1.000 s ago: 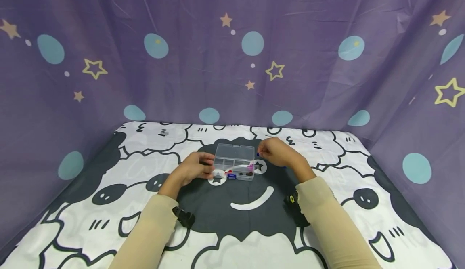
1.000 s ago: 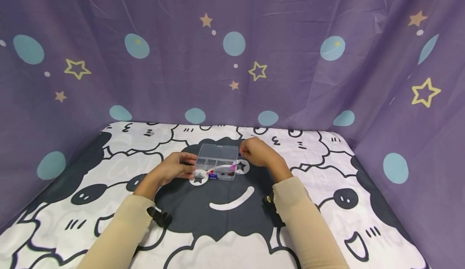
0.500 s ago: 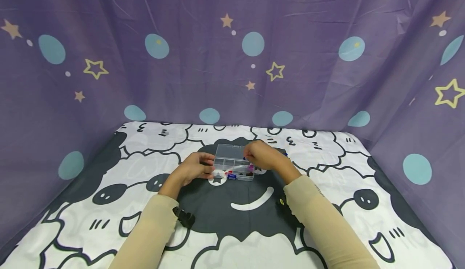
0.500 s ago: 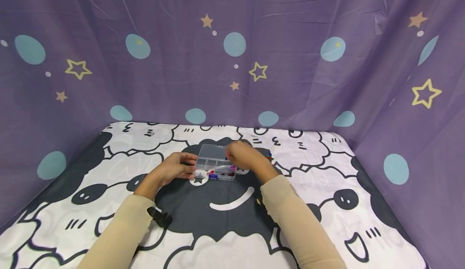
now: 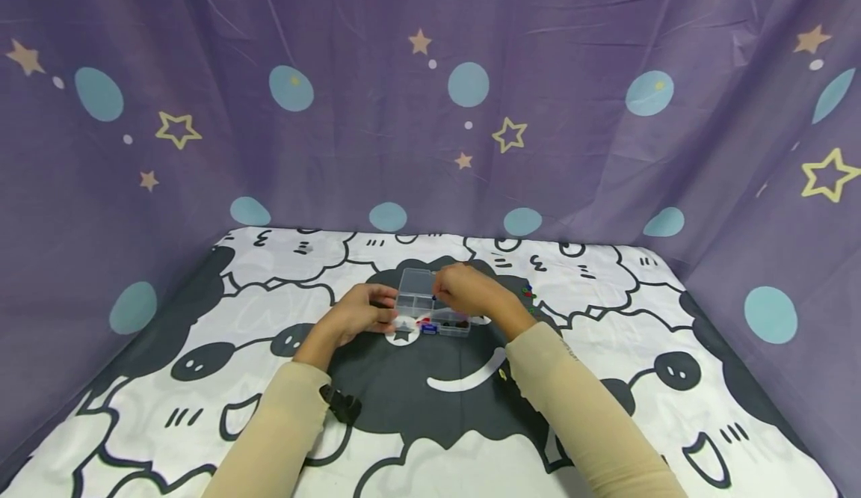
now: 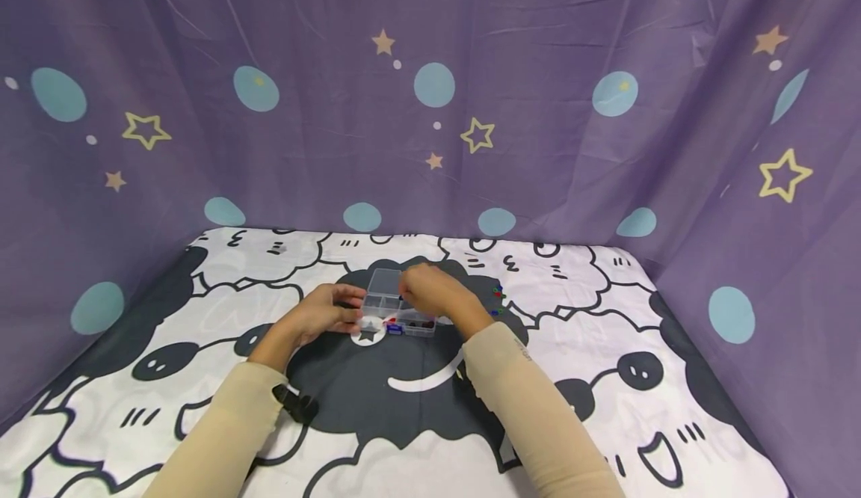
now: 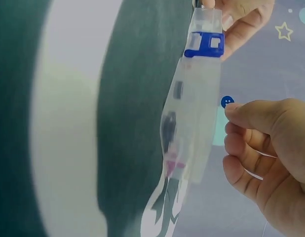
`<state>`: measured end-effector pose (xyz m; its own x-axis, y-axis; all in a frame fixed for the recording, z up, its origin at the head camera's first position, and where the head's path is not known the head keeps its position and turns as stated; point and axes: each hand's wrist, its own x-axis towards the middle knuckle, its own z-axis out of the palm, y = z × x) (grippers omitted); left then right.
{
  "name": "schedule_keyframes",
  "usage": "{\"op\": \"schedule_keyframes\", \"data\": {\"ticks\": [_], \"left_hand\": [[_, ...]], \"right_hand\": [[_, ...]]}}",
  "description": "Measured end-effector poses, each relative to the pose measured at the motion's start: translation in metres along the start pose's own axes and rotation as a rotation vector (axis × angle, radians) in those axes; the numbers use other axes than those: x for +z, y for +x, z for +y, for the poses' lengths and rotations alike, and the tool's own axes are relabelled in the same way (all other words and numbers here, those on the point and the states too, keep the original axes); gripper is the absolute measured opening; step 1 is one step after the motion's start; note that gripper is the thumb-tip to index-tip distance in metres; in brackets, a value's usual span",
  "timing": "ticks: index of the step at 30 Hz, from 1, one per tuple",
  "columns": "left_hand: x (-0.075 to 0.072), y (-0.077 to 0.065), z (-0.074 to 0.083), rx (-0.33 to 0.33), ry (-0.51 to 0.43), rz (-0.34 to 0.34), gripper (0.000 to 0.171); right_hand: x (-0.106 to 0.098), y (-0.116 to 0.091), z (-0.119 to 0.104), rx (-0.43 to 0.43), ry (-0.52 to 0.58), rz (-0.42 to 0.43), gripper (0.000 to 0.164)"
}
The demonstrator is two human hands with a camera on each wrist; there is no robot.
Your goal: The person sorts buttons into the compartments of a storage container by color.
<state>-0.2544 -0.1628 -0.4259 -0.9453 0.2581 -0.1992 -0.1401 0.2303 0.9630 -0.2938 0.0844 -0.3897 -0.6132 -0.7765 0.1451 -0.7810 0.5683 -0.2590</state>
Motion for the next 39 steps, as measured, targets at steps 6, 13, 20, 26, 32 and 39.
{"op": "schedule_keyframes", "data": {"ticks": [6,13,20,26,32,39], "left_hand": [[0.000,0.002,-0.002,0.001,0.002,0.006,0.049],[0.000,0.002,-0.001,0.000,0.006,0.009,0.049],[0.001,0.000,0.000,-0.001,0.001,-0.001,0.049],[0.001,-0.001,0.000,0.005,-0.002,-0.001,0.049],[0.000,0.000,-0.001,0.009,0.003,-0.005,0.049],[0.001,0.000,-0.001,0.001,0.005,0.004,0.049]], "right_hand": [[0.005,0.007,-0.003,0.020,-0.021,-0.020,0.035],[0.007,0.009,-0.007,0.053,-0.031,-0.050,0.019],[0.007,0.006,-0.003,0.045,-0.018,-0.046,0.027],[0.002,-0.006,0.006,0.053,0.026,-0.005,0.030],[-0.005,-0.017,0.018,0.003,0.001,0.025,0.043],[-0.019,-0.037,0.029,0.042,0.005,0.078,0.027]]}}
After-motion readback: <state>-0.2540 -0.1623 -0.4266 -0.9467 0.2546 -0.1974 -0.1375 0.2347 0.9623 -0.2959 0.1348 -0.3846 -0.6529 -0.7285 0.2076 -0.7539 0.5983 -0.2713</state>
